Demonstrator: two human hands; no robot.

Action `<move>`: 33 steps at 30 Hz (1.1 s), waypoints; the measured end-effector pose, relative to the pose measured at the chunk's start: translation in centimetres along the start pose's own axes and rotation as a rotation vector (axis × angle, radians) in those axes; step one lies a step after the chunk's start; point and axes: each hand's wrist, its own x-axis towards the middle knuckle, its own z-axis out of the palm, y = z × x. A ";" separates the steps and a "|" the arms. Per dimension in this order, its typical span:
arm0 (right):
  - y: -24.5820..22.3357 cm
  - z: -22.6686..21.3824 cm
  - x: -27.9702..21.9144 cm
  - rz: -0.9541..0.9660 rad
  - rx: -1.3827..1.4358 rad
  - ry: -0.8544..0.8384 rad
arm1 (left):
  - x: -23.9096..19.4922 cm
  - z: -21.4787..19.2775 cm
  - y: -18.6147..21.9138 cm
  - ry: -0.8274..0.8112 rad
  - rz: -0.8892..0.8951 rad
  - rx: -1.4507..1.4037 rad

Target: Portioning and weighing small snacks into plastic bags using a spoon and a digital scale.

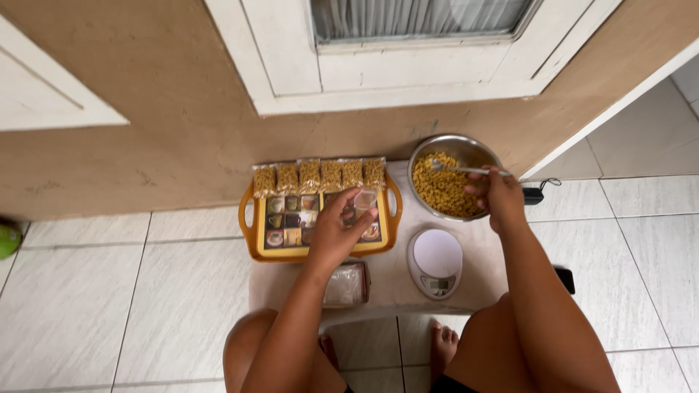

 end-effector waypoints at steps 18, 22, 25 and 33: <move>-3.6 2.6 -9.8 -0.624 -0.019 -0.292 | 1.4 2.2 -2.2 -0.099 -0.064 -0.067; -2.8 2.1 -9.2 -0.756 -0.046 -0.326 | 1.7 2.1 -2.4 -0.105 -0.050 -0.071; -4.1 1.7 -9.2 -0.789 -0.054 -0.231 | 1.8 2.0 -3.1 -0.115 -0.061 -0.116; -3.9 0.4 -5.2 -0.292 -0.383 0.030 | 1.4 1.1 -1.5 -0.057 -0.086 -0.091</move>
